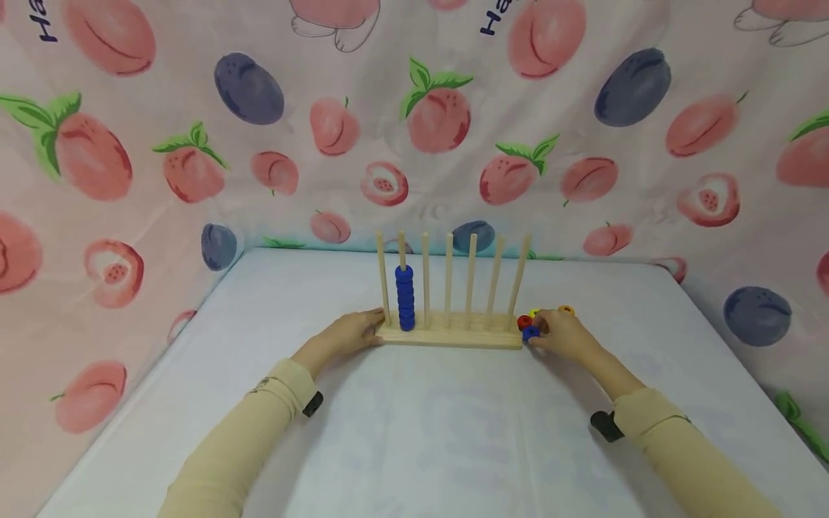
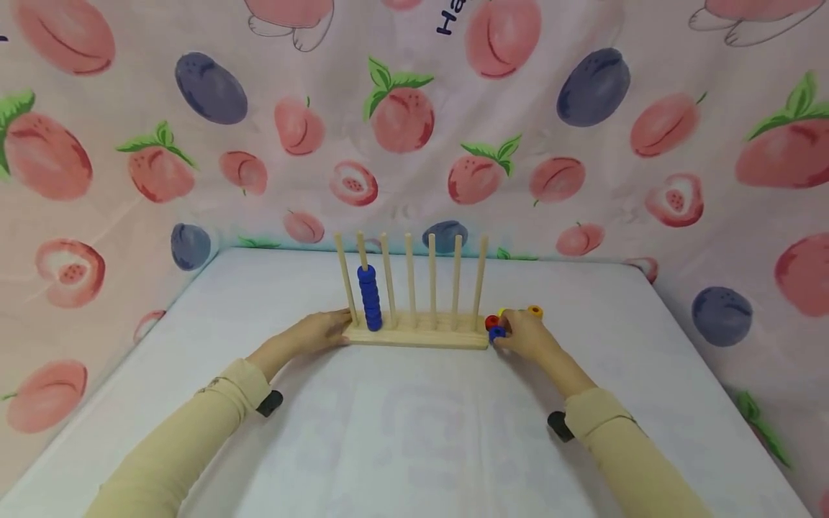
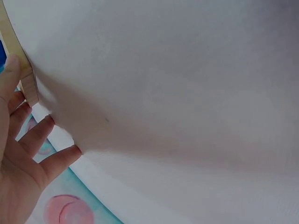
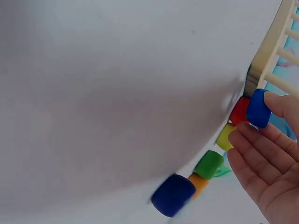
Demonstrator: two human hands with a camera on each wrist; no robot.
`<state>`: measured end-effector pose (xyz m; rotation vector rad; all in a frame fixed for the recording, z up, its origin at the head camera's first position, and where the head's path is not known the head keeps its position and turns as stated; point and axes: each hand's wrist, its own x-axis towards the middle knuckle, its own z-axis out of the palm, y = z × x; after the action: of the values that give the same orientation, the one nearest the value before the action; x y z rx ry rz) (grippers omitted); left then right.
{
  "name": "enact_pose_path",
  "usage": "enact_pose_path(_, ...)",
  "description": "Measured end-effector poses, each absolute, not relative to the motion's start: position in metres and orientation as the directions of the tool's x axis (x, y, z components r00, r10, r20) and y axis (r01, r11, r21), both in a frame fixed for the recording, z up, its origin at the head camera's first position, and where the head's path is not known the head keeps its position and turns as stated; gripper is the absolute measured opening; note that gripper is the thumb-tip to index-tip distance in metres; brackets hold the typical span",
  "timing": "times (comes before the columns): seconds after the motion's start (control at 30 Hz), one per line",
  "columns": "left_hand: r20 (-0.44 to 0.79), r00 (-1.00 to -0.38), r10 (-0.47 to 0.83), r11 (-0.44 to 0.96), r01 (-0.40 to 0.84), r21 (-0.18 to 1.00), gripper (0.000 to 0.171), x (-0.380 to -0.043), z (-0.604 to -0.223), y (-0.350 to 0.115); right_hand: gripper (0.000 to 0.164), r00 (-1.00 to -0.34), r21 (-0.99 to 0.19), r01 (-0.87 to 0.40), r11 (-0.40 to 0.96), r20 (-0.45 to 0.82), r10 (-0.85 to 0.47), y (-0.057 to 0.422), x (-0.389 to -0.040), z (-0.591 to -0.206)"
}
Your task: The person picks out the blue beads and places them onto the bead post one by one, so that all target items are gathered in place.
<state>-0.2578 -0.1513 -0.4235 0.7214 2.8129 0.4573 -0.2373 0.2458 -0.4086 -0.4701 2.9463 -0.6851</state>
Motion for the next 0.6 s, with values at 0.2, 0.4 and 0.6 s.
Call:
enact_pose_path(0.2, -0.112, -0.852, 0.511, 0.821, 0.445, 0.358, 0.060, -0.258, -0.424, -0.148, 0.024, -0.930, -0.445, -0.353, 0.823, 0.073, -0.360, 0.249, -0.231, -0.402)
enact_pose_path(0.4, -0.092, -0.851, 0.518, 0.816, 0.459, 0.350, 0.060, -0.260, -0.421, -0.145, 0.023, -0.913, -0.462, -0.404, 0.789, 0.158, -0.375, 0.244, -0.224, -0.396)
enact_pose_path(0.6, -0.121, -0.861, 0.494, 0.838, 0.435, 0.330, 0.060, -0.258, -0.421, -0.150, 0.023, -0.881, -0.461, -0.469, 0.754, 0.177, -0.440, 0.227, -0.218, -0.393)
